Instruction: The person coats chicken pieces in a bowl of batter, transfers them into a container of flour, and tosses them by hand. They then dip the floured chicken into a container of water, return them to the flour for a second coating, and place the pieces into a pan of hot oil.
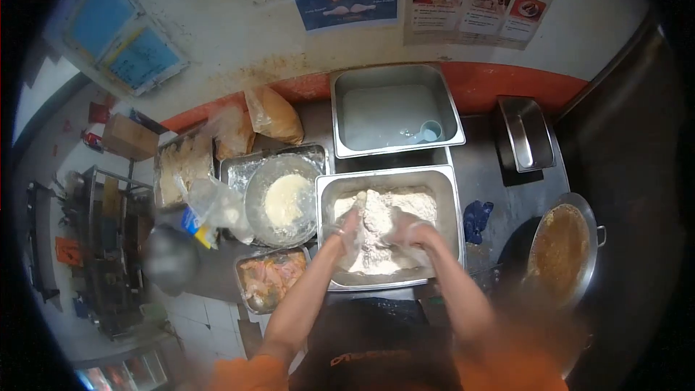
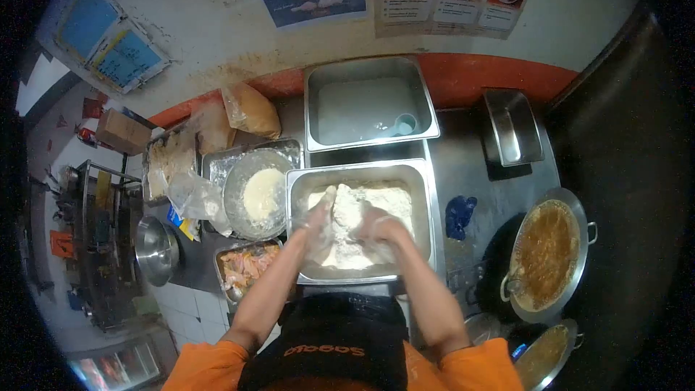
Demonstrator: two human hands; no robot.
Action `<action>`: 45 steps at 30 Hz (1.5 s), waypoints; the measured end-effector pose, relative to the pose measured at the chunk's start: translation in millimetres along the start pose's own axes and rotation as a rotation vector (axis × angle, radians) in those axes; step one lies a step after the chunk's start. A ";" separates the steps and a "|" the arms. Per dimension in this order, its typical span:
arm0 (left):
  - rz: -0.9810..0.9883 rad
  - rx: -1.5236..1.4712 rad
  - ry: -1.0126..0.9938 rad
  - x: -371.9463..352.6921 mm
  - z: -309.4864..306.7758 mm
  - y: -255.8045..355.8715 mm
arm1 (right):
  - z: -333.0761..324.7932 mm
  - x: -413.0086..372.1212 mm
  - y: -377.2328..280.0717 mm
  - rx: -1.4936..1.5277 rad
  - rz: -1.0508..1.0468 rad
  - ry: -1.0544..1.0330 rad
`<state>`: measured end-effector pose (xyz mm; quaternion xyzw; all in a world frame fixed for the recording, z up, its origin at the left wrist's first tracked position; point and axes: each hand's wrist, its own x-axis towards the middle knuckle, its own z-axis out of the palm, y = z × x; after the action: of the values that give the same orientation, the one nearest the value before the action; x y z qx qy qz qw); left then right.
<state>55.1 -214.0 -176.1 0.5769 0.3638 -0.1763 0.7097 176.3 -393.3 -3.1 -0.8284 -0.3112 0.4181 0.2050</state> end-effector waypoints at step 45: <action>-0.078 -0.087 0.149 -28.8 5.0 38.7 | 52.9 53.9 32.8 0.174 0.125 0.199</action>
<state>63.2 -213.1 -128.3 0.5424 0.4453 -0.1445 0.6976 168.8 -375.8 -83.1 -0.8626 -0.1999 0.3713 0.2794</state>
